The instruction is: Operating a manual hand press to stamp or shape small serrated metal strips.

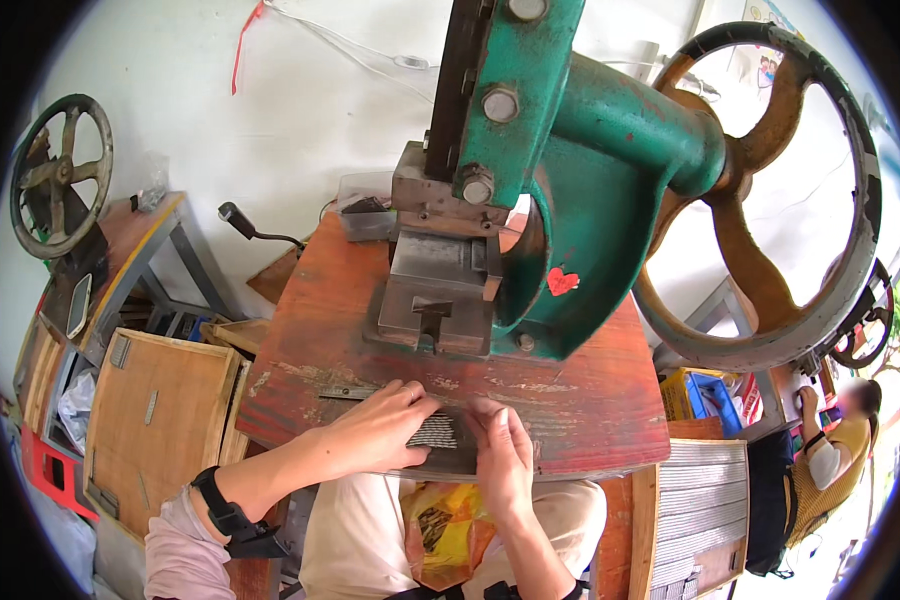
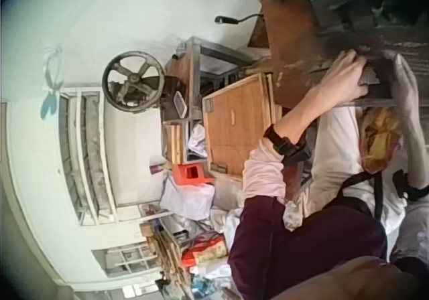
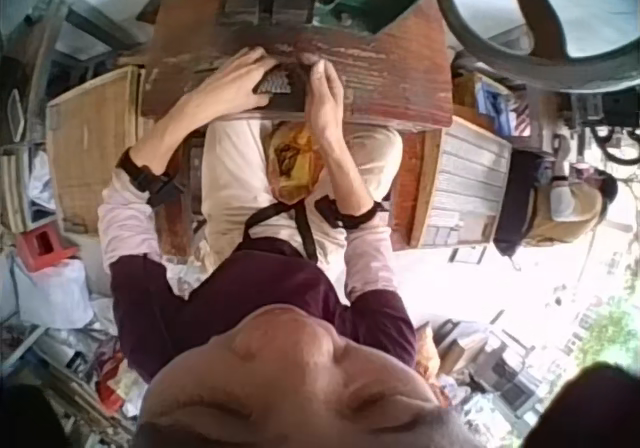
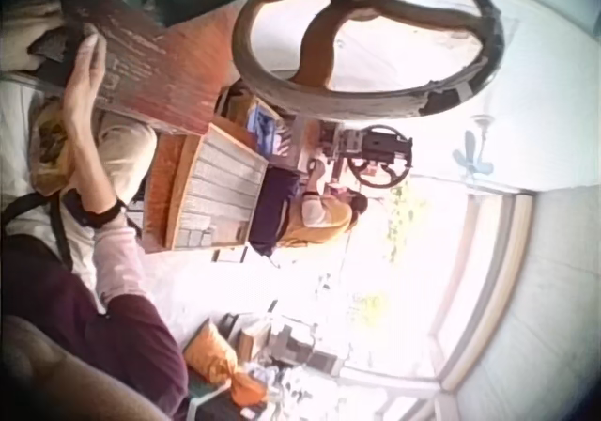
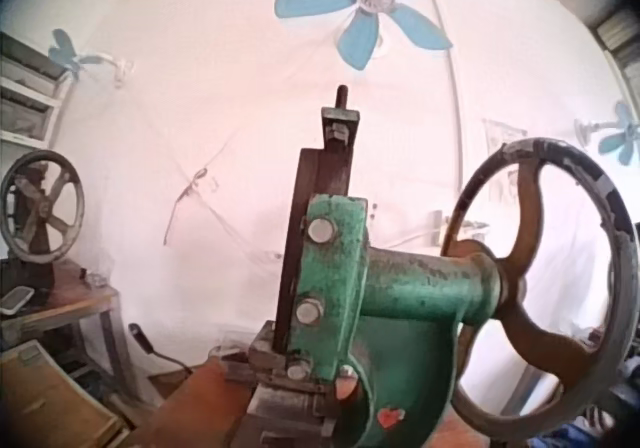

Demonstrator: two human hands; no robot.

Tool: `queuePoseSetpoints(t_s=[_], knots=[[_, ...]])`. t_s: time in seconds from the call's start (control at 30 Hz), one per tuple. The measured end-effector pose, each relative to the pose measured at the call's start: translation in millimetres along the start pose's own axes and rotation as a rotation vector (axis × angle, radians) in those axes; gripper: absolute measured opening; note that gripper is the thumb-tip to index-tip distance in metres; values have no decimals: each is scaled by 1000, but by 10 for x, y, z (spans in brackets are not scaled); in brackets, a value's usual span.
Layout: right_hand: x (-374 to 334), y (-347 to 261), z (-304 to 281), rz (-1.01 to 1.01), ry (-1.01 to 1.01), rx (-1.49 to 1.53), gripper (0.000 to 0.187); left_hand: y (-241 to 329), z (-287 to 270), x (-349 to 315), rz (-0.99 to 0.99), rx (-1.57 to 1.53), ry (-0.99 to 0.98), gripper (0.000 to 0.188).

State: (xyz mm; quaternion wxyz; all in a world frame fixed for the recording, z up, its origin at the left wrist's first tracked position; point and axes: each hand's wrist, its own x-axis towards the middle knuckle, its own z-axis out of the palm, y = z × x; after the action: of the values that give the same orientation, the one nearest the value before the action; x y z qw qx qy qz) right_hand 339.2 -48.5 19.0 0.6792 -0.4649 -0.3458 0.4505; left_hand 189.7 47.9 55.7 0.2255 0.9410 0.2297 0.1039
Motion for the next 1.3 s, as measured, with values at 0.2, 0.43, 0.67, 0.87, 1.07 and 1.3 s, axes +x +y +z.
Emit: queuePoseSetpoints(t_s=[0.2, 0.43, 0.67, 0.87, 1.07, 1.3], knots=[[105, 149, 198, 23, -75, 485, 49, -48, 112, -74, 9, -24, 116, 50], [129, 158, 194, 73, -50, 546, 51, -84, 154, -100, -18, -41, 136, 50], [151, 161, 169, 114, -72, 698, 43, -93, 177, -138, 8, -40, 186, 53], [166, -143, -38, -93, -327, -363, 47, -60, 118, -191, -5, -75, 184, 65], [209, -186, -19, -444, -511, -1004, 68, -48, 68, -278, -70, -157, 165, 77], [298, -88, -47, -374, -529, -986, 68, -20, 93, -467, -159, -144, 282, 70]])
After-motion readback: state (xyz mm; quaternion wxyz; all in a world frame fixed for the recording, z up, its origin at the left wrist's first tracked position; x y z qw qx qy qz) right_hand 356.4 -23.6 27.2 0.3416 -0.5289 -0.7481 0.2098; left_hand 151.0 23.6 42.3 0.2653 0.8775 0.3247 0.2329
